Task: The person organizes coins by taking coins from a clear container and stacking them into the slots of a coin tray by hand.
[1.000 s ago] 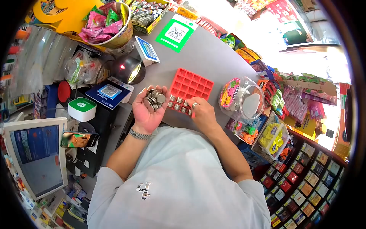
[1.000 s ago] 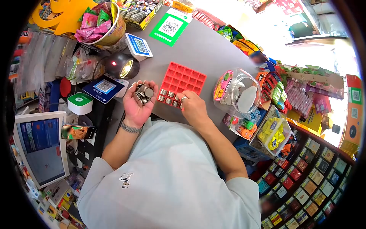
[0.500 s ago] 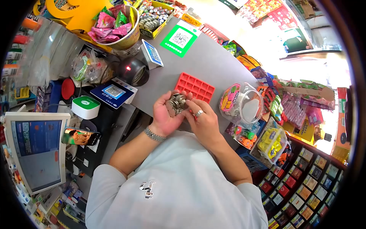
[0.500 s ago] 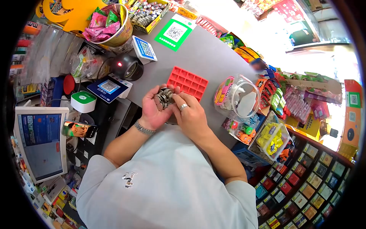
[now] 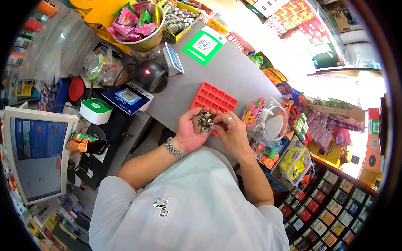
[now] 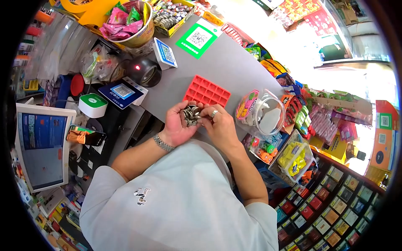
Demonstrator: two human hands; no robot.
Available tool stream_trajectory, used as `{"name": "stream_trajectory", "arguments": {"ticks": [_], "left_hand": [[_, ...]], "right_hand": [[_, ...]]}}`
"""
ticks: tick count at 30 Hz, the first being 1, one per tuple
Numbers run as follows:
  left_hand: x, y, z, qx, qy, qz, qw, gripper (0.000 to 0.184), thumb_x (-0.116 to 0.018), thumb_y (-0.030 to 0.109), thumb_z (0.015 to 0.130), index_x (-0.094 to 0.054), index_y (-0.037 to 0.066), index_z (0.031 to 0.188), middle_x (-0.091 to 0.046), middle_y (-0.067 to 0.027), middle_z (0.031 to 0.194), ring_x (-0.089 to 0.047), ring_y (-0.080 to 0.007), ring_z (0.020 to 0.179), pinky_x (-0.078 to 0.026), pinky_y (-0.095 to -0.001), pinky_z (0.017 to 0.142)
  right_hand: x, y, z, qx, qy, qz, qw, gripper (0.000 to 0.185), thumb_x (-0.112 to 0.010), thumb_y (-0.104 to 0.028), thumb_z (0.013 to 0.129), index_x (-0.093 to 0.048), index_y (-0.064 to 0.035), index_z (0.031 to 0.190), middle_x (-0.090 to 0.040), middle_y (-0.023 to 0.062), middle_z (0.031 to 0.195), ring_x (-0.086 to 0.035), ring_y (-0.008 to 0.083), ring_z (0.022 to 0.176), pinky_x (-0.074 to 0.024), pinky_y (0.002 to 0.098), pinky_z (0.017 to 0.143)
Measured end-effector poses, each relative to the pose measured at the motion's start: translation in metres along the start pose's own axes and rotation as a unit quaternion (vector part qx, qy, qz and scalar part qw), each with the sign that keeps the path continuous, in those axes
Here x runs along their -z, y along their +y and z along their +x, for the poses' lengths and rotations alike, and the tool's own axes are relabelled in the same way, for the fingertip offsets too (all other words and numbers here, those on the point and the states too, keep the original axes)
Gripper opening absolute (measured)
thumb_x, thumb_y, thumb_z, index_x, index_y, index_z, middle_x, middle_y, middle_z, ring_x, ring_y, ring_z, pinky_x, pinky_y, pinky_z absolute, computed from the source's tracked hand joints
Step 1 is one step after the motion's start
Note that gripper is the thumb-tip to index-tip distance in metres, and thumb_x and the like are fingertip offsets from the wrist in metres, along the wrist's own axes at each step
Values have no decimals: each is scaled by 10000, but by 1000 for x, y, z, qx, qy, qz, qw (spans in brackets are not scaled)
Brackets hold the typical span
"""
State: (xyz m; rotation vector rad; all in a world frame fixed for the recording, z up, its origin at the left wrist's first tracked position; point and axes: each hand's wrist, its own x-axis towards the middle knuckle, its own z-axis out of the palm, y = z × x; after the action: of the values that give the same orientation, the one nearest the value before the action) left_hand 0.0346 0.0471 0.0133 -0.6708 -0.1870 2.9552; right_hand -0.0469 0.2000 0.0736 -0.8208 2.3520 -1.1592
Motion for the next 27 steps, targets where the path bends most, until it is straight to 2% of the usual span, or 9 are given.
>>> {"name": "stream_trajectory", "arguments": {"ticks": [4, 6, 7, 9, 12, 16, 21, 25, 27], "left_hand": [[-9, 0, -2, -18, 40, 12, 999, 278, -490, 266, 1050, -668, 55, 1086, -709, -125, 1135, -668, -288, 1112, -555, -449, 930], [-5, 2, -2, 26, 56, 36, 997, 265, -514, 261, 1035, -680, 57, 1068, -729, -114, 1126, -689, -288, 1088, -560, -473, 978], [-2, 2, -1, 26, 56, 36, 997, 265, -514, 261, 1035, -680, 57, 1068, -729, -114, 1126, -689, -288, 1088, -560, -473, 978], [0, 2, -1, 48, 70, 77, 993, 275, -501, 271, 1043, -679, 66, 1085, -729, -114, 1125, -693, -272, 1081, -562, -466, 979], [-8, 2, -3, 51, 69, 87, 993, 290, -494, 271, 1044, -680, 64, 1125, -733, -115, 1130, -695, -263, 1084, -563, -461, 973], [-6, 1, -2, 64, 87, 106, 988, 319, -485, 272, 1046, -679, 46, 1159, -735, -118, 1147, -694, -266, 1094, -560, -457, 974], [-7, -1, -2, 93, 111, 113, 983, 335, -482, 266, 1042, -681, 27, 1167, -736, -122, 1153, -690, -276, 1109, -528, -480, 1024], [-8, 3, -2, 96, 121, 127, 980, 334, -484, 265, 1040, -682, 27, 1166, -739, -124, 1141, -689, -275, 1114, -511, -498, 1049], [-10, 5, -4, 105, 117, 154, 975, 331, -487, 262, 1037, -685, 24, 1155, -737, -126, 1142, -691, -272, 1110, -525, -494, 1038]], "right_hand": [[4, -3, 0, -105, -2, 146, 984, 138, -745, 22, 857, -731, -33, 983, -710, 126, 949, -717, 295, 827, -584, 381, 734], [11, -5, 4, 3, -9, 39, 999, 228, -748, 27, 838, -757, -60, 1048, -707, 112, 937, -705, 287, 851, -586, 390, 758], [11, -3, 5, 3, -9, 39, 999, 228, -748, 27, 838, -757, -60, 1048, -707, 112, 937, -705, 287, 851, -586, 390, 758], [11, -1, 8, 131, -12, -146, 980, 342, -737, 21, 834, -770, -105, 1151, -701, 101, 976, -696, 271, 917, -587, 390, 790], [14, -5, 6, 153, -37, -191, 969, 424, -730, 2, 835, -755, -127, 1239, -684, 104, 1016, -682, 274, 952, -583, 396, 806], [22, -7, 6, 148, -72, -198, 966, 392, -707, -3, 848, -744, -99, 1226, -662, 118, 1059, -676, 293, 961, -578, 404, 826], [37, -13, 8, 64, -169, -113, 977, 281, -662, -25, 885, -709, -35, 1162, -655, 134, 1113, -681, 338, 1024, -565, 425, 887], [40, -12, 5, 44, -210, -156, 964, 283, -662, -75, 919, -681, -26, 1197, -651, 139, 1129, -683, 356, 1031, -566, 441, 880], [37, -4, 2, 147, -182, -171, 957, 282, -677, -60, 925, -681, -37, 1206, -663, 132, 1130, -696, 356, 967, -578, 435, 828]]}}
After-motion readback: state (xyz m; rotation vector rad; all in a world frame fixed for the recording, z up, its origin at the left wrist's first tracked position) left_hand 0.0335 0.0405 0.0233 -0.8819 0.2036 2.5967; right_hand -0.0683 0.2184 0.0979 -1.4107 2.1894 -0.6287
